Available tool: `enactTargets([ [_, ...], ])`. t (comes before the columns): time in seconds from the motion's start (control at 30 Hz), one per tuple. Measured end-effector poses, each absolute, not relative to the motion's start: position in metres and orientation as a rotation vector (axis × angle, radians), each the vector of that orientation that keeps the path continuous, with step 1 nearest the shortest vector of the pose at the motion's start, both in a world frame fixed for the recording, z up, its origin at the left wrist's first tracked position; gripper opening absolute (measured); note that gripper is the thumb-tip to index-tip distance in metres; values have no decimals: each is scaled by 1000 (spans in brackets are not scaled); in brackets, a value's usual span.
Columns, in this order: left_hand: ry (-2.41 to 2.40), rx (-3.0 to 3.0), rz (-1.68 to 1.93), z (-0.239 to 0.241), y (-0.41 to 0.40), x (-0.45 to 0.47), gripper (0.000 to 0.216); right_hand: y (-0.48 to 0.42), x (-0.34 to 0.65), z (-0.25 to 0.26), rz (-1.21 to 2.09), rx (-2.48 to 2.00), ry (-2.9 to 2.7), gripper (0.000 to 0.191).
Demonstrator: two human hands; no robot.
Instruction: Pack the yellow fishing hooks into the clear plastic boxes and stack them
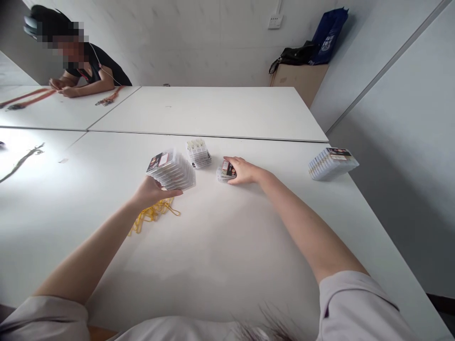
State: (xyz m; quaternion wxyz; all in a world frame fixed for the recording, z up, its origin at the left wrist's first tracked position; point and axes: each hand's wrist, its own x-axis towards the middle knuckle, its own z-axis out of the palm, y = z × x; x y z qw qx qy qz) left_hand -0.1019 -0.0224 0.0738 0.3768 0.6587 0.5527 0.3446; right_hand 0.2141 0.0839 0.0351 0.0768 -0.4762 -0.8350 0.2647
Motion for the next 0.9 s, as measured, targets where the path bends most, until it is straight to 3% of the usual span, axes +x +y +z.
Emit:
enactTargets([
  [0.2,1338,1733,814,73,-24,-86,52,78,199,58,688,-1406,-2471,107],
  [0.33,1278,1780,746,72,-27,-75,60,40,199,72,1031,-1080,-2222,97],
  [0.4,1252,1802,717,71,-27,-69,63,20,195,74,1137,-938,-2155,103],
  [0.6,1184,1859,658,70,-21,-51,68,-6,187,69,1395,-908,-2081,79],
  [0.9,1115,1915,571,66,-5,-24,65,-9,210,50,1277,-1000,-1956,71],
])
